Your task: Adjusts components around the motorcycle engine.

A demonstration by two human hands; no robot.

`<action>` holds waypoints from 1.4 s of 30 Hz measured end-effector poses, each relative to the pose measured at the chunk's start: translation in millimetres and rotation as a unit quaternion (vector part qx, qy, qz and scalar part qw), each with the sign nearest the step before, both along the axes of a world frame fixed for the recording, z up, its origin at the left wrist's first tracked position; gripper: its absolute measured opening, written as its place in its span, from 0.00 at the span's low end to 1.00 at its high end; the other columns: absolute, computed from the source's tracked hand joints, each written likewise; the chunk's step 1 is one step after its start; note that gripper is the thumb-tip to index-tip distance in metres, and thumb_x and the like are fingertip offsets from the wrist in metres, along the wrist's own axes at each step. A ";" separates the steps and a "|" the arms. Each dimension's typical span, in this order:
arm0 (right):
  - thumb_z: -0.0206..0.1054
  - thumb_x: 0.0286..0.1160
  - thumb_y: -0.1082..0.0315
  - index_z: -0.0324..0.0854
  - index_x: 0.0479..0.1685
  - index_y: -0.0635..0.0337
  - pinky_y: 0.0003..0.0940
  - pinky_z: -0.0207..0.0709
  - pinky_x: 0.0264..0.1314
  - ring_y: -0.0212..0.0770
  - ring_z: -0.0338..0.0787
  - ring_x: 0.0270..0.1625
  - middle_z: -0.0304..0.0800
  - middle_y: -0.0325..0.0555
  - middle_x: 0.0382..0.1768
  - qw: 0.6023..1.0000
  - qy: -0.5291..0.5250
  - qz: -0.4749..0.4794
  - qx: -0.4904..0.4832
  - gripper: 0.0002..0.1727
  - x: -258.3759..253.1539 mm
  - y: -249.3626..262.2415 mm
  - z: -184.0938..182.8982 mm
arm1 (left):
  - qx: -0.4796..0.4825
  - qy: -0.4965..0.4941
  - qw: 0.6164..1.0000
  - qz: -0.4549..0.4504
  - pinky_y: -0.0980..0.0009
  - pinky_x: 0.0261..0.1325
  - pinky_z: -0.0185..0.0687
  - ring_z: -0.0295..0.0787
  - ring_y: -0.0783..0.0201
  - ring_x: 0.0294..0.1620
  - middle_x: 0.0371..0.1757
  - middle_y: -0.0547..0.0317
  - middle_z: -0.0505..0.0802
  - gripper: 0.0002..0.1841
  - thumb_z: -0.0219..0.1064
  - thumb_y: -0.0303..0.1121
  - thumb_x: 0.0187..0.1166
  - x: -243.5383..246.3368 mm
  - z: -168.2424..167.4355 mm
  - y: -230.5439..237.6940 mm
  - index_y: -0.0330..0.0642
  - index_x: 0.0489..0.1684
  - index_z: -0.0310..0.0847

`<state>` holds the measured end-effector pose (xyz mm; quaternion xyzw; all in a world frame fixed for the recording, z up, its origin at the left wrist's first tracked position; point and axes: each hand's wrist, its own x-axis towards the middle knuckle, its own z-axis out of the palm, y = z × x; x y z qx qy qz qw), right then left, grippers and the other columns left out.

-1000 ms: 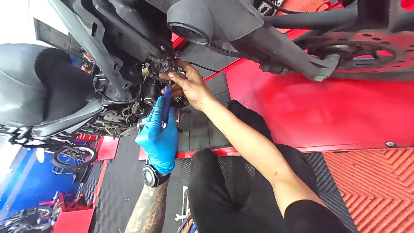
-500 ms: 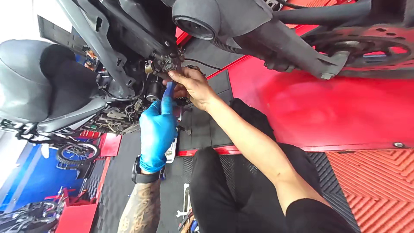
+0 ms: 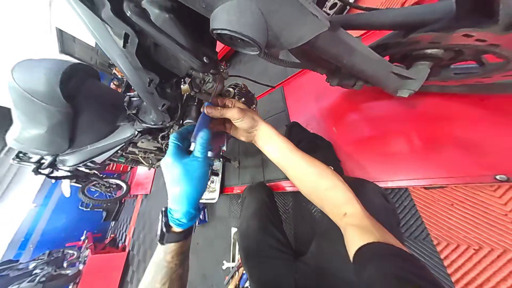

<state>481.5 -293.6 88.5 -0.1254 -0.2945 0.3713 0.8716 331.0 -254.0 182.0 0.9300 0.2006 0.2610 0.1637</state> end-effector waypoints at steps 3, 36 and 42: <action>0.65 0.85 0.61 0.83 0.47 0.58 0.31 0.90 0.35 0.32 0.90 0.27 0.89 0.39 0.28 0.998 0.020 -0.036 -0.052 0.09 -8.3 -2.7 7.3 | 0.263 0.029 0.964 0.019 0.56 0.44 0.89 0.94 0.60 0.39 0.44 0.51 0.96 0.27 0.71 0.50 0.80 -7.0 -7.4 -0.9 0.42 0.71 0.82; 0.53 0.90 0.71 0.73 0.77 0.67 0.38 0.91 0.58 0.45 0.96 0.54 0.93 0.56 0.58 0.991 0.007 0.036 0.128 0.20 -12.4 12.7 1.0 | -0.077 -0.118 0.990 0.014 0.73 0.22 0.90 0.88 0.72 0.17 0.21 0.67 0.90 0.16 0.58 0.42 0.92 -1.4 -19.0 -4.7 0.39 0.42 0.85; 0.71 0.81 0.67 0.85 0.53 0.74 0.38 0.93 0.31 0.45 0.96 0.32 0.95 0.58 0.36 0.989 0.056 -0.136 -0.031 0.15 -19.4 4.4 20.0 | 0.212 -0.125 0.969 -0.009 0.71 0.43 0.94 0.96 0.72 0.36 0.40 0.54 0.97 0.19 0.73 0.37 0.81 -10.4 -40.3 2.3 0.33 0.62 0.86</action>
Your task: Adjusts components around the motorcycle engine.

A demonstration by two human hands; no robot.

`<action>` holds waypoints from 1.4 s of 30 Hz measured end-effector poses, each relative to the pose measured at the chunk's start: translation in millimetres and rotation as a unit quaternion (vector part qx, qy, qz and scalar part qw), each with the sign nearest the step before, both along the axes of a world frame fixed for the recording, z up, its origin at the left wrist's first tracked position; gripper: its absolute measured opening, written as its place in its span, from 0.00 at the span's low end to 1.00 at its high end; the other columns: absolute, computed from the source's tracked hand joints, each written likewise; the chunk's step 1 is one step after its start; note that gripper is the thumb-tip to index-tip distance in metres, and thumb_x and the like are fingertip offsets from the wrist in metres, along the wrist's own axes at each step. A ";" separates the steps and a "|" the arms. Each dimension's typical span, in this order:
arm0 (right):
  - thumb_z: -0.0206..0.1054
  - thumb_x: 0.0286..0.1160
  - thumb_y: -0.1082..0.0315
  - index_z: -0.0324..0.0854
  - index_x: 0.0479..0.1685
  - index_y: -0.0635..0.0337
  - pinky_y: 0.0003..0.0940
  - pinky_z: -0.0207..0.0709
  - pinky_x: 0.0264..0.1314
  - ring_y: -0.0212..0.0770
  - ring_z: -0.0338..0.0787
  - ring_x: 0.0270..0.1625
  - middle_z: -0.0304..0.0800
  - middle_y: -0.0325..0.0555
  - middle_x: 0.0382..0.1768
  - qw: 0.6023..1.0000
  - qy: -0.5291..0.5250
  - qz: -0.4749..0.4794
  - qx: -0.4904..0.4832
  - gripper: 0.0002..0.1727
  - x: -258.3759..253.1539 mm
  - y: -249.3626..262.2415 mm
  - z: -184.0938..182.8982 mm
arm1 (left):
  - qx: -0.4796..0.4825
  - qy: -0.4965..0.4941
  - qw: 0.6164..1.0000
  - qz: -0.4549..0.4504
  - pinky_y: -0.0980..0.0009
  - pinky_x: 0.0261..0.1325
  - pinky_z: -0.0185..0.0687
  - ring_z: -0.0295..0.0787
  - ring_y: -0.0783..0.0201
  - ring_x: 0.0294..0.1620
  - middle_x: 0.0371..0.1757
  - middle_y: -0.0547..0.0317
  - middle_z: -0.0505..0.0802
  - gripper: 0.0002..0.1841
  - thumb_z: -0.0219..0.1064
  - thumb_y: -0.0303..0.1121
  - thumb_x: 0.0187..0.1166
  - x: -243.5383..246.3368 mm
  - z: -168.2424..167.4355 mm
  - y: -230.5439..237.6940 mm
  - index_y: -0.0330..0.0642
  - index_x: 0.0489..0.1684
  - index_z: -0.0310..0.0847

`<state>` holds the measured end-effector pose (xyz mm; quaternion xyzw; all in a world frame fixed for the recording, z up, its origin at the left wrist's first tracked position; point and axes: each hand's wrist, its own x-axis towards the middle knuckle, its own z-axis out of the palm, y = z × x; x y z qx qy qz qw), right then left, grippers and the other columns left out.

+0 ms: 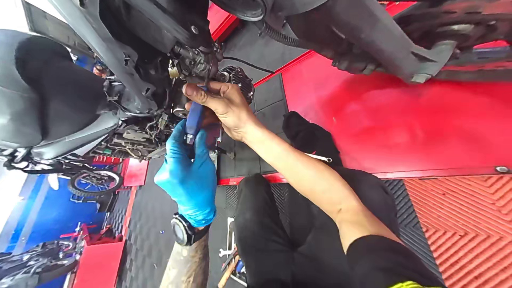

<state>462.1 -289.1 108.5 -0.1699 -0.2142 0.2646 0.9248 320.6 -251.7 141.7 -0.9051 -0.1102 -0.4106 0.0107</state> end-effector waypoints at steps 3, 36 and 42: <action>0.54 0.94 0.61 0.79 0.68 0.70 0.39 0.92 0.49 0.44 0.96 0.46 0.94 0.56 0.51 0.996 -0.065 0.049 0.022 0.21 7.1 -3.2 -1.6 | -0.048 0.023 0.998 0.045 0.72 0.28 0.87 0.90 0.75 0.21 0.22 0.64 0.93 0.20 0.61 0.44 0.90 6.2 9.9 -4.8 0.40 0.33 0.90; 0.71 0.81 0.65 0.84 0.53 0.67 0.27 0.81 0.18 0.34 0.85 0.19 0.90 0.48 0.28 0.997 -0.072 0.000 -0.038 0.13 18.1 -3.6 -9.5 | -0.036 0.072 0.997 0.019 0.70 0.44 0.94 0.96 0.72 0.37 0.42 0.60 0.97 0.22 0.71 0.45 0.82 2.0 6.6 -0.5 0.44 0.70 0.84; 0.45 0.90 0.69 0.66 0.81 0.70 0.46 0.87 0.65 0.52 0.92 0.62 0.87 0.62 0.65 0.974 -0.167 0.135 0.079 0.25 31.4 -10.2 -15.6 | -0.169 0.078 0.981 0.047 0.71 0.20 0.87 0.87 0.74 0.14 0.17 0.69 0.91 0.30 0.50 0.50 0.93 10.9 16.0 -9.2 0.46 0.22 0.88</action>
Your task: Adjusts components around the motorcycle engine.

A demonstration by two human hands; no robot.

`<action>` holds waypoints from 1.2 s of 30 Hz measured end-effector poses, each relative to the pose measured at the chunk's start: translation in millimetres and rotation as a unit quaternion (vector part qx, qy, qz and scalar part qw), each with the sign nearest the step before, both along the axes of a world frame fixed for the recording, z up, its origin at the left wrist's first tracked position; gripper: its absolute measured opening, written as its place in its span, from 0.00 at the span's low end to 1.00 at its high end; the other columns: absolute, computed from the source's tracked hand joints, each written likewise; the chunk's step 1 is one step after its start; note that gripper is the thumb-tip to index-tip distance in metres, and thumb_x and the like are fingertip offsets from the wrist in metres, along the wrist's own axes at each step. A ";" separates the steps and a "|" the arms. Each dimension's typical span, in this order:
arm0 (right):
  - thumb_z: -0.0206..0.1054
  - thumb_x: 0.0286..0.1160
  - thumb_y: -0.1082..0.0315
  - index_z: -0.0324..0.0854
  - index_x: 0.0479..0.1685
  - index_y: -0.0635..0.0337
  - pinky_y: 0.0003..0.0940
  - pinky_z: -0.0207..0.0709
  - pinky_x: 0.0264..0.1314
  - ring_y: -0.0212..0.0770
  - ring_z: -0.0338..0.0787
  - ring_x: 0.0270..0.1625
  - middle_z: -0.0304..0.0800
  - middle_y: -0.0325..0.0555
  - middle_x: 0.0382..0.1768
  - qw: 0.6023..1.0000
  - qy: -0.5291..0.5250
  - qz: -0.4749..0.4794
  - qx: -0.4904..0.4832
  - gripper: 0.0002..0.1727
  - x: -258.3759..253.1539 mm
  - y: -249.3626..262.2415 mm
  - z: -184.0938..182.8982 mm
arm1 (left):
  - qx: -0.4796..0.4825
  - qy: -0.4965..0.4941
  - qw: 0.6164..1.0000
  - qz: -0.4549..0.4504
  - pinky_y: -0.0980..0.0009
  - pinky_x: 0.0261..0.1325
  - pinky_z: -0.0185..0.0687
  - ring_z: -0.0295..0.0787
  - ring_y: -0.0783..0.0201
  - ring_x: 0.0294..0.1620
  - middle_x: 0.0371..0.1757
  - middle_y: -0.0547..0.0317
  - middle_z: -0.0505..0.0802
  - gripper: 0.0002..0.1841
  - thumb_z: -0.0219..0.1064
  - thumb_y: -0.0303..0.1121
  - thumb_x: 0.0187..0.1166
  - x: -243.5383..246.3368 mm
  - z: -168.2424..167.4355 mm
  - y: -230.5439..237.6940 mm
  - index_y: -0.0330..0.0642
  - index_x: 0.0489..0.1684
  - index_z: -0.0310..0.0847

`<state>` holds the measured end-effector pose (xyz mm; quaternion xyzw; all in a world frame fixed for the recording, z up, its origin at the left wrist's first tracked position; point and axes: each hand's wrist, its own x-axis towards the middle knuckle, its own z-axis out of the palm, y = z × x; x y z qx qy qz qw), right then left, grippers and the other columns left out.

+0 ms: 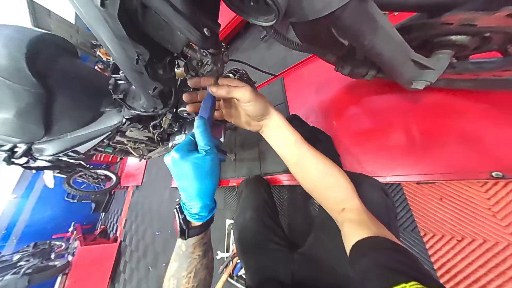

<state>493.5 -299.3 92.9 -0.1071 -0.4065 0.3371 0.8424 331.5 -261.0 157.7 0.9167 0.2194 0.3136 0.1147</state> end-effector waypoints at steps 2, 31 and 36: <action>0.48 0.89 0.75 0.67 0.79 0.73 0.47 0.88 0.66 0.54 0.93 0.60 0.89 0.64 0.62 0.999 0.006 0.026 0.028 0.22 3.5 2.5 -4.8 | -0.049 -0.005 0.999 0.001 0.69 0.19 0.89 0.88 0.71 0.14 0.16 0.67 0.92 0.32 0.46 0.51 0.95 0.8 2.3 1.7 0.46 0.20 0.88; 0.77 0.54 0.27 0.74 0.76 0.75 0.48 0.83 0.64 0.58 0.87 0.65 0.87 0.63 0.61 0.310 -0.277 -0.811 -0.412 0.60 36.0 69.2 -16.6 | -0.141 0.537 0.821 -0.137 0.38 0.70 0.80 0.87 0.41 0.68 0.63 0.39 0.91 0.21 0.56 0.44 0.88 23.0 -258.3 163.5 0.36 0.66 0.81; 0.76 0.49 0.23 0.85 0.60 0.70 0.46 0.85 0.43 0.54 0.90 0.53 0.91 0.58 0.48 0.224 -0.301 -0.838 -0.397 0.54 44.2 64.0 -13.7 | -0.095 0.536 0.819 -0.181 0.38 0.69 0.80 0.87 0.40 0.68 0.62 0.40 0.91 0.20 0.66 0.45 0.81 43.3 -282.3 164.0 0.37 0.58 0.86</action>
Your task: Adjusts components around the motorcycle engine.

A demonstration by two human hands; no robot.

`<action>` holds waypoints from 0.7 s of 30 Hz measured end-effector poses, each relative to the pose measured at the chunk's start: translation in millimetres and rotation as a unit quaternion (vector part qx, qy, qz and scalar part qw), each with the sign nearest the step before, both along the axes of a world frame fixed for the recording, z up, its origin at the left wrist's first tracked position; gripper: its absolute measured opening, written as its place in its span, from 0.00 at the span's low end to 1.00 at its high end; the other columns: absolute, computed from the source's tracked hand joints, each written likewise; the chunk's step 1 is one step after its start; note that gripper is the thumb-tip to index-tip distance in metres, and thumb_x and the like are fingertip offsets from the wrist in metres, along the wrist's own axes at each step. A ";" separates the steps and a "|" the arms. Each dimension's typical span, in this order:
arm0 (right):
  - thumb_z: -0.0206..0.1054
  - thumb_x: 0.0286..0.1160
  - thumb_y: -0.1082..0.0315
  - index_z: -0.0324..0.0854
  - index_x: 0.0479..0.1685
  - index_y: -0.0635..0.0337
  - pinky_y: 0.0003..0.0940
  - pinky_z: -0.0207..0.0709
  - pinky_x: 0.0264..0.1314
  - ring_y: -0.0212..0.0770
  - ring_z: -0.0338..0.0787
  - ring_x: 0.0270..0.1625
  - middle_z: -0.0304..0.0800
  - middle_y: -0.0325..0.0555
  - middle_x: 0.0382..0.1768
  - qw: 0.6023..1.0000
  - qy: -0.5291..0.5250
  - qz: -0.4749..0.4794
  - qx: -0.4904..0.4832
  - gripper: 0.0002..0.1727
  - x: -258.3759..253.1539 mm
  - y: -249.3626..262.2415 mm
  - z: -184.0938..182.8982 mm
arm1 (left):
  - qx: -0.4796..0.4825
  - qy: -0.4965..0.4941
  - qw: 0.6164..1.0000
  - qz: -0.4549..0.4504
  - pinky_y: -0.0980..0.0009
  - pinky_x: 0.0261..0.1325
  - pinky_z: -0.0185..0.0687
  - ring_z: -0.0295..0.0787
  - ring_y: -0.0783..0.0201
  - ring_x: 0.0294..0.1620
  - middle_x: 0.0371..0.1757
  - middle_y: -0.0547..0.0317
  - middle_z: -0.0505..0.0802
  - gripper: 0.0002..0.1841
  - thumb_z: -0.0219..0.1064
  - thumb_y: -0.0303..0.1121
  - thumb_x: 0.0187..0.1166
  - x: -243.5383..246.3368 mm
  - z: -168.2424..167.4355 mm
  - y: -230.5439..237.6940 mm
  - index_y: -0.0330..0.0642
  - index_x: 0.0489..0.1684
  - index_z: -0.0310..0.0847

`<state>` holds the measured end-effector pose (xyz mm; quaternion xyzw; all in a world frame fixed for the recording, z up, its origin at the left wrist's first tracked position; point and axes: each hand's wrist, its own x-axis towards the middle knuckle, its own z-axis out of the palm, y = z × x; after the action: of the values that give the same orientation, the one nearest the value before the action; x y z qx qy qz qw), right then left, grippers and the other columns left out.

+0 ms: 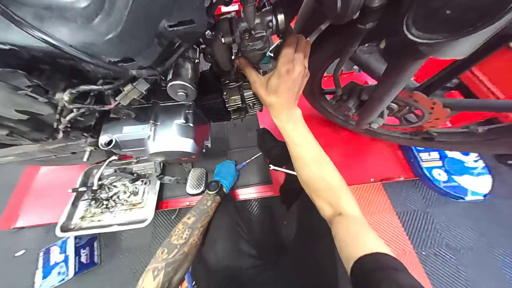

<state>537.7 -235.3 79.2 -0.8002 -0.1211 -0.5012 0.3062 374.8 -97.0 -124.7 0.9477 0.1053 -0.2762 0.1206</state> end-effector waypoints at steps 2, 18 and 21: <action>0.76 0.46 0.21 0.87 0.53 0.69 0.45 0.84 0.40 0.53 0.91 0.50 0.91 0.56 0.46 1.000 -0.015 -0.005 -0.016 0.53 3.9 -5.0 2.3 | -0.023 -0.127 0.991 -0.013 0.41 0.68 0.81 0.88 0.40 0.65 0.59 0.38 0.91 0.20 0.63 0.44 0.86 -14.3 53.9 -26.0 0.35 0.58 0.87; 0.75 0.49 0.28 0.87 0.62 0.67 0.43 0.84 0.39 0.52 0.93 0.54 0.93 0.54 0.52 0.998 0.050 0.041 -0.006 0.50 1.6 -9.4 8.7 | -0.444 -0.538 0.715 -0.043 0.69 0.33 0.91 0.90 0.66 0.26 0.25 0.62 0.90 0.10 0.64 0.20 0.80 146.2 289.9 -45.1 0.42 0.27 0.84; 0.71 0.47 0.22 0.87 0.62 0.63 0.42 0.84 0.41 0.51 0.92 0.58 0.92 0.52 0.57 0.995 0.082 0.044 -0.025 0.53 3.3 -12.7 11.5 | -0.453 -0.499 0.710 -0.206 0.61 0.41 0.94 0.95 0.61 0.37 0.37 0.53 0.95 0.10 0.62 0.31 0.86 223.9 240.9 22.6 0.39 0.42 0.91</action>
<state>541.0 -248.0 90.7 -0.8402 -0.1436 -0.4163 0.3165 598.7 -74.4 116.2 0.7775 -0.3057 0.2040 0.5104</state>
